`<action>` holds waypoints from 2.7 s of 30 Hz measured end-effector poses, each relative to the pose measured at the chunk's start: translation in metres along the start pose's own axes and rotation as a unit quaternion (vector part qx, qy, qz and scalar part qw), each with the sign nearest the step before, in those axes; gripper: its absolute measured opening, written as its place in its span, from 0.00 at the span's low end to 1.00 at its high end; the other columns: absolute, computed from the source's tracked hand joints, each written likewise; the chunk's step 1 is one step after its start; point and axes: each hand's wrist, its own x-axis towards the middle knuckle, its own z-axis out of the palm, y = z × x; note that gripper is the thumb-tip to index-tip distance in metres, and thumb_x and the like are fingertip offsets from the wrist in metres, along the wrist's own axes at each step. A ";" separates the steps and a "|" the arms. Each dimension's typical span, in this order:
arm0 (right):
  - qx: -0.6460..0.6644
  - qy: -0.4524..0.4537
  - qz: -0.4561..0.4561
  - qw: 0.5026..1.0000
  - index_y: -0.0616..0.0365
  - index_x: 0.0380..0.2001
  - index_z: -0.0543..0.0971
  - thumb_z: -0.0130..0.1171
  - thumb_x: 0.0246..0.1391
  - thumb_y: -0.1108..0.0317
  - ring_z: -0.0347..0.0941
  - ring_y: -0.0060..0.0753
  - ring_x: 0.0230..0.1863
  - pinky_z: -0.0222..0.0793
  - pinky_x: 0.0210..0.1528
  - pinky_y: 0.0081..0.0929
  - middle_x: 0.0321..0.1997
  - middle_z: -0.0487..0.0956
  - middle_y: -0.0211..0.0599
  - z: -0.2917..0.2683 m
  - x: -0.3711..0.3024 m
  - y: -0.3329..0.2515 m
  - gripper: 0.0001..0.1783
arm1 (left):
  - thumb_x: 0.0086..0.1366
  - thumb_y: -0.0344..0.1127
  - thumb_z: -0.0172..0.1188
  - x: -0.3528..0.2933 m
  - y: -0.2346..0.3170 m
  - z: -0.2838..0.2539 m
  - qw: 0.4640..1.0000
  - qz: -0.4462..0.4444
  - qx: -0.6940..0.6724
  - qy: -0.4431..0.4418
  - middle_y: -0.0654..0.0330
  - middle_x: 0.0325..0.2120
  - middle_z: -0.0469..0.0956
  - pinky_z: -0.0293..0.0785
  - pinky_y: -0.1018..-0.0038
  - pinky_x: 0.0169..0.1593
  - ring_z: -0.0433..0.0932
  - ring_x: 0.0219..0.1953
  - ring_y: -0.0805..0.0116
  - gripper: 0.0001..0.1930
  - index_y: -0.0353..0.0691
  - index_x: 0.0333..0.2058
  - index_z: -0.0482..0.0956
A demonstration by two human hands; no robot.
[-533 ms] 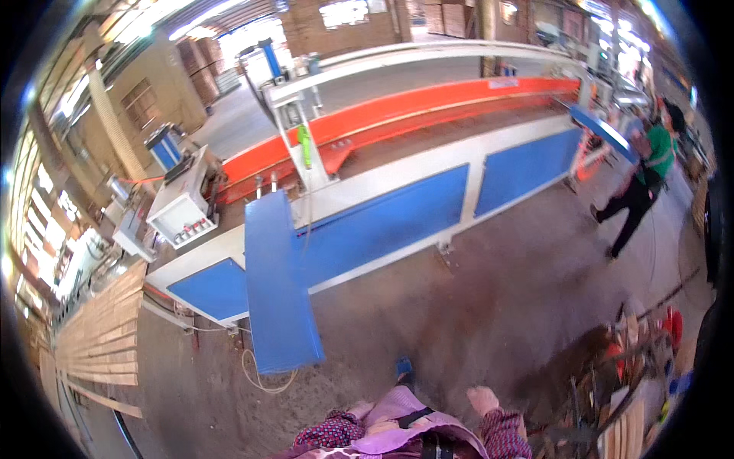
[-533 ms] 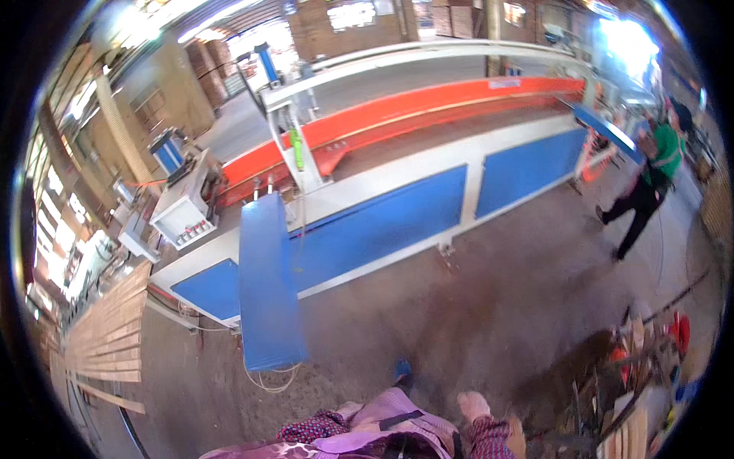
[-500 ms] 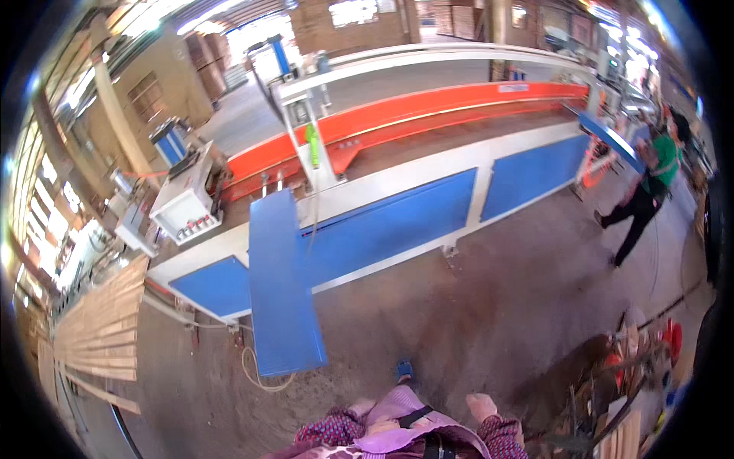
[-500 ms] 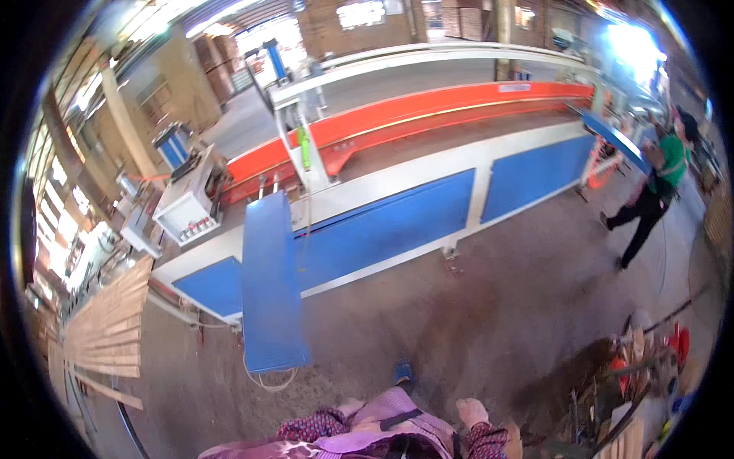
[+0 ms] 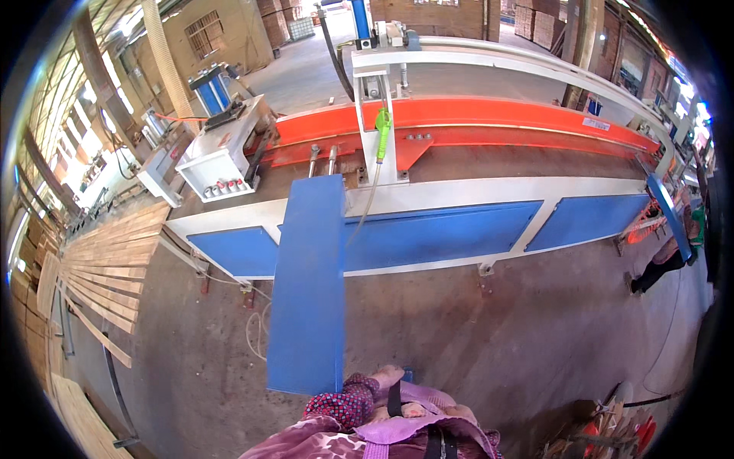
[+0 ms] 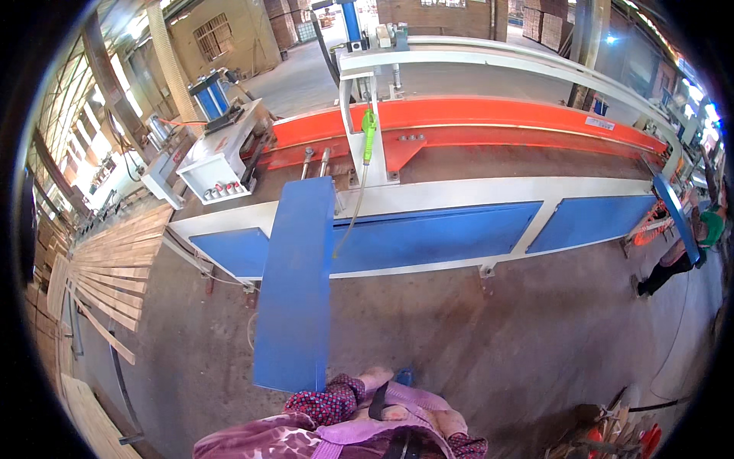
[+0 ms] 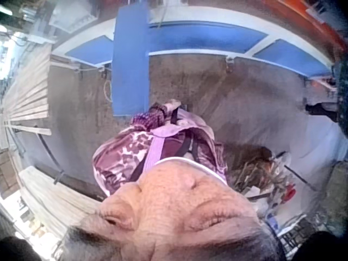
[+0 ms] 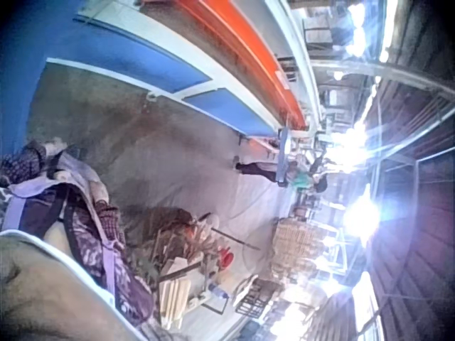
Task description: The person operates a large industrial wood planer in a workshop. They feed long wooden planks into the machine, adjust the control panel, and retrieve the processed wood. The person also stacks the finished planks on a metal rack.
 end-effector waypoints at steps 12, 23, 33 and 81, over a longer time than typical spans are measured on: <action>-0.127 -0.078 -0.181 0.972 0.52 0.47 0.83 0.46 0.58 0.46 0.74 0.55 0.57 0.68 0.59 0.45 0.52 0.79 0.54 -0.033 0.075 0.030 0.27 | 0.66 0.52 0.49 0.057 -0.119 0.031 0.982 0.128 0.133 -0.050 0.50 0.47 0.82 0.74 0.58 0.54 0.80 0.51 0.51 0.23 0.42 0.47 0.82; -0.004 -0.067 -0.111 0.992 0.51 0.52 0.81 0.47 0.57 0.43 0.73 0.50 0.60 0.66 0.62 0.40 0.55 0.79 0.48 -0.108 0.040 0.008 0.30 | 0.62 0.58 0.46 0.098 -0.030 0.035 0.995 -0.053 0.079 -0.012 0.37 0.51 0.76 0.68 0.56 0.61 0.72 0.59 0.41 0.32 0.34 0.49 0.80; 0.023 -0.071 -0.096 0.993 0.49 0.53 0.81 0.48 0.58 0.41 0.72 0.50 0.62 0.64 0.65 0.40 0.57 0.78 0.49 -0.103 0.049 0.026 0.30 | 0.67 0.47 0.44 0.069 0.034 0.010 0.962 0.108 0.248 -0.031 0.40 0.42 0.81 0.75 0.50 0.49 0.81 0.46 0.41 0.20 0.43 0.42 0.82; 0.076 0.007 -0.060 0.995 0.56 0.46 0.83 0.51 0.53 0.47 0.75 0.58 0.55 0.69 0.59 0.44 0.51 0.80 0.54 -0.071 0.045 0.058 0.28 | 0.64 0.60 0.45 0.031 0.061 0.027 0.984 -0.090 0.152 -0.018 0.36 0.48 0.77 0.68 0.52 0.58 0.74 0.56 0.39 0.30 0.41 0.46 0.82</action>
